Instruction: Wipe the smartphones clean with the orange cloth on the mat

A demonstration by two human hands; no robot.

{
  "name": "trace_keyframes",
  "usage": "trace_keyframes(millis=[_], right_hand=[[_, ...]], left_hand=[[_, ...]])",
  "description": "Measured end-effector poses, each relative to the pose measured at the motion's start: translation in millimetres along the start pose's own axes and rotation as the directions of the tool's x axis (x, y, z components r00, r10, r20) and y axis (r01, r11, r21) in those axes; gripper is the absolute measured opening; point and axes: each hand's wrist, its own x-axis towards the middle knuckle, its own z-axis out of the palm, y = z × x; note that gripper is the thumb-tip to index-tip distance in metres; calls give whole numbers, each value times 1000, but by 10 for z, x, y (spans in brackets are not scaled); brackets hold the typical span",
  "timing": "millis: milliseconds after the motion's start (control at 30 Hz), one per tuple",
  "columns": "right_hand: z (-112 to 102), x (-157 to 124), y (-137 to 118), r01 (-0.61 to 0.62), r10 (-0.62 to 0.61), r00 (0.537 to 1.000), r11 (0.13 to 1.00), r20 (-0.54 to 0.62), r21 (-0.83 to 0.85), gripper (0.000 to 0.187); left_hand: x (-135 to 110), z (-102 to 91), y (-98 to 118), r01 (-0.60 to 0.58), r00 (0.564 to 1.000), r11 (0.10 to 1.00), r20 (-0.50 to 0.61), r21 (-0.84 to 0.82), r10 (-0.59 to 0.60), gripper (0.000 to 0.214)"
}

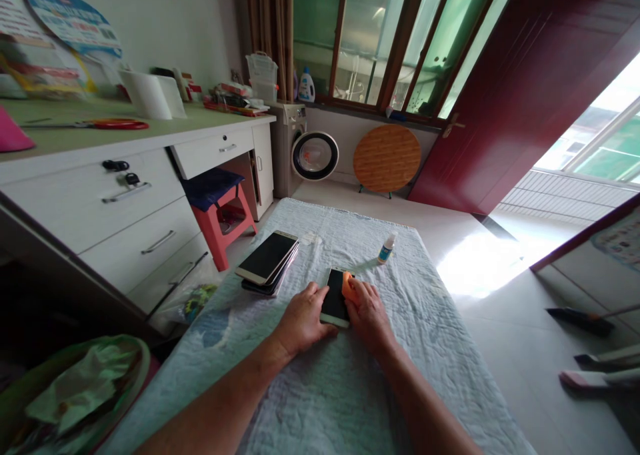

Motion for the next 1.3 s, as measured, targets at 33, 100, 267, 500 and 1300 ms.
trace_keyframes(millis=[33, 100, 267, 500, 1300], right_hand=[[3, 0, -3, 5, -5, 1000, 1000, -1, -27, 35], [9, -4, -18, 9, -9, 1000, 997, 2, -80, 35], [29, -5, -59, -13, 15, 1000, 986, 8, -169, 38], [23, 5, -23, 2, -2, 1000, 992, 6, -126, 44], [-89, -54, -203, 82, -37, 971, 979, 238, -185, 45]], left_hand=[[-3, -2, 3, -7, 1000, 1000, -1, 10, 7, 58], [-8, -6, 9, -14, 1000, 1000, 1, 28, 14, 53], [-11, -14, 19, -15, 1000, 998, 4, 60, 15, 50], [-4, -18, 11, -19, 1000, 998, 13, 65, 19, 56], [-5, -23, 21, 4, 1000, 996, 3, 91, -5, 49]])
